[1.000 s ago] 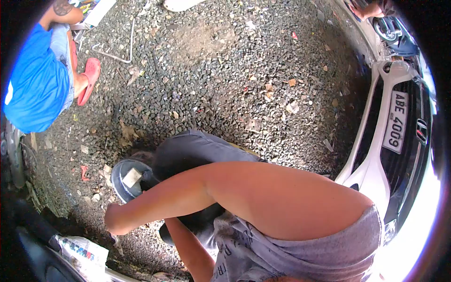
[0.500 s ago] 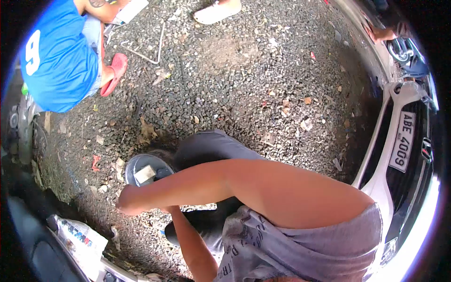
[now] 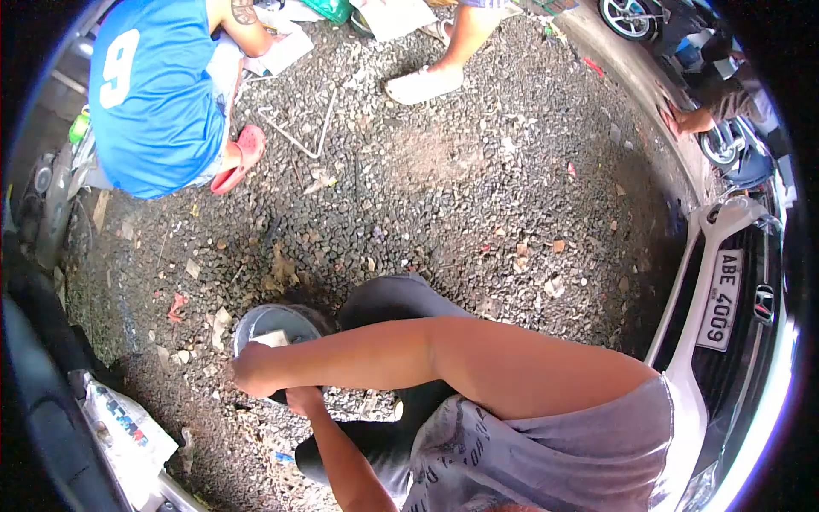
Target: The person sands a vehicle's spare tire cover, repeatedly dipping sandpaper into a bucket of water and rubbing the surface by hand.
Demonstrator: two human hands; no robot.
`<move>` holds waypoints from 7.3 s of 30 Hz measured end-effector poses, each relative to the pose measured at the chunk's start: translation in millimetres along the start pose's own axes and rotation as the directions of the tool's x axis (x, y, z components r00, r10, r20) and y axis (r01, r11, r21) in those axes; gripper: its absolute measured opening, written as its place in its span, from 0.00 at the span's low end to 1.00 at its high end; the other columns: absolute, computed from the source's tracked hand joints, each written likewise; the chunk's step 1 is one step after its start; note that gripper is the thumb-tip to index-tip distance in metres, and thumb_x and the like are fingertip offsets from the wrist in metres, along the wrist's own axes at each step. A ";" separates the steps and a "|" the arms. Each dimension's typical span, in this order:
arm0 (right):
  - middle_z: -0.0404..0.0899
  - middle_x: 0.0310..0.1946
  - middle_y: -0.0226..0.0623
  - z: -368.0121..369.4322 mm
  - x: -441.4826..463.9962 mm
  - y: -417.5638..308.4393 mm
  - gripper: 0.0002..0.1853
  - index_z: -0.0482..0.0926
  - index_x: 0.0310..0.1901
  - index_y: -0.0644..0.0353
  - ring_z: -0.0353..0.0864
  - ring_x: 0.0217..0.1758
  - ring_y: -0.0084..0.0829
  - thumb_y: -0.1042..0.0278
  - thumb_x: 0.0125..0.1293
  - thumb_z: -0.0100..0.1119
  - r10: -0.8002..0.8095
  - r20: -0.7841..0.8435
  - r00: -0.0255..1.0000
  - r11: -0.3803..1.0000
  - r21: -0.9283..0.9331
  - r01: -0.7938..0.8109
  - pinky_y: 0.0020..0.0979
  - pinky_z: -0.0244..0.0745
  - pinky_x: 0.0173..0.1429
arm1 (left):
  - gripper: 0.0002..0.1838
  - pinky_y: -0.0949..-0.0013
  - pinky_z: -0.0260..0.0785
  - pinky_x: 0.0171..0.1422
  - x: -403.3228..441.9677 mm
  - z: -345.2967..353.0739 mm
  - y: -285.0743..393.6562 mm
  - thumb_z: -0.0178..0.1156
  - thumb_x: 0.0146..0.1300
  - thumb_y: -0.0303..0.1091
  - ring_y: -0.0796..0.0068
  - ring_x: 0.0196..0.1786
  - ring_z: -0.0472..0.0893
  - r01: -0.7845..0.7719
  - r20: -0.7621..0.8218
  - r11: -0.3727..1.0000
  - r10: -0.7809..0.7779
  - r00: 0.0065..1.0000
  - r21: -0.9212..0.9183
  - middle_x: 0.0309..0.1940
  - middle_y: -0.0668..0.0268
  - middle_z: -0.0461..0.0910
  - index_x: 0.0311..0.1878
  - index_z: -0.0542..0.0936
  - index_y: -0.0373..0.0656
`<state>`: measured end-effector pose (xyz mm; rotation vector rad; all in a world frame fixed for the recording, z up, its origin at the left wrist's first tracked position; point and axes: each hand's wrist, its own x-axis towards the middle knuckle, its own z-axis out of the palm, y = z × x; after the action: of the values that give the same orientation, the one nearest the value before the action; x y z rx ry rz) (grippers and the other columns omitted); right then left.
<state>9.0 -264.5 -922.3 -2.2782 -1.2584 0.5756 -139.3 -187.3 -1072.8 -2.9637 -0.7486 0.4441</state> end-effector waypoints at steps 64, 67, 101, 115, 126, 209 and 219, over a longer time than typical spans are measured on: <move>0.87 0.40 0.46 0.4 -10.9 -13.1 0.10 0.88 0.37 0.62 0.88 0.45 0.47 0.70 0.56 0.59 0.009 -0.053 0.999 0.994 0.106 -0.004 0.45 0.84 0.47 | 0.27 0.55 0.80 0.47 -4.4 -5.8 8.0 0.51 0.70 0.53 0.54 0.42 0.88 0.007 0.011 0.997 -0.006 1.000 -0.083 0.37 0.51 0.87 0.35 0.85 0.36; 0.87 0.39 0.46 -1.3 -11.1 -14.2 0.11 0.88 0.37 0.61 0.88 0.45 0.47 0.69 0.57 0.59 0.014 -0.044 0.999 0.995 0.102 -0.009 0.46 0.84 0.46 | 0.27 0.55 0.80 0.47 -2.1 1.4 5.7 0.52 0.70 0.53 0.53 0.42 0.88 -0.006 -0.013 0.998 0.005 1.000 -0.061 0.37 0.50 0.87 0.35 0.85 0.36; 0.85 0.38 0.52 -33.9 -8.8 15.9 0.17 0.83 0.45 0.67 0.86 0.42 0.51 0.58 0.68 0.59 0.039 0.162 0.986 0.987 0.148 -0.064 0.48 0.81 0.47 | 0.24 0.49 0.72 0.61 69.4 128.8 -27.5 0.44 0.72 0.34 0.42 0.57 0.80 -0.495 0.221 0.751 0.623 0.750 -0.437 0.54 0.43 0.80 0.70 0.70 0.45; 0.45 0.80 0.46 41.6 52.7 80.0 0.59 0.35 0.80 0.52 0.51 0.79 0.60 0.49 0.61 0.69 0.534 0.163 0.829 0.843 -0.178 -0.508 0.56 0.60 0.76 | 0.34 0.58 0.79 0.59 -77.2 -109.7 -167.5 0.47 0.63 0.24 0.63 0.60 0.79 0.176 0.199 -0.190 -0.108 0.974 -0.966 0.64 0.58 0.73 0.76 0.62 0.46; 0.56 0.75 0.54 59.9 44.7 105.0 0.53 0.46 0.78 0.56 0.64 0.73 0.56 0.48 0.60 0.69 0.368 0.028 0.929 0.913 -0.201 -0.355 0.50 0.64 0.73 | 0.17 0.43 0.73 0.57 -355.5 203.9 -149.8 0.52 0.63 0.37 0.58 0.51 0.80 0.587 0.886 -0.666 -0.390 0.253 -0.461 0.49 0.60 0.82 0.50 0.81 0.40; 0.65 0.71 0.54 57.3 40.8 99.3 0.51 0.60 0.74 0.60 0.65 0.74 0.53 0.35 0.57 0.66 0.489 -0.014 0.872 0.854 0.213 -0.475 0.48 0.61 0.76 | 0.34 0.43 0.27 0.82 -128.9 -581.1 -269.4 0.47 0.76 0.51 0.51 0.83 0.46 0.301 -0.971 0.926 0.240 -0.007 0.226 0.80 0.53 0.50 0.78 0.57 0.42; 0.65 0.71 0.56 43.1 36.7 84.2 0.50 0.61 0.72 0.64 0.65 0.74 0.50 0.38 0.56 0.69 0.538 0.050 0.841 0.834 0.112 -0.540 0.46 0.62 0.75 | 0.42 0.40 0.27 0.82 -84.1 -441.0 -253.0 0.47 0.74 0.55 0.45 0.83 0.42 0.247 -0.905 0.931 0.157 0.397 0.269 0.81 0.47 0.42 0.81 0.47 0.42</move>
<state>58.5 -263.7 -1010.9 -2.5213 -0.5403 0.8388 -198.6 4.4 -598.2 -2.2158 -0.4779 -0.9530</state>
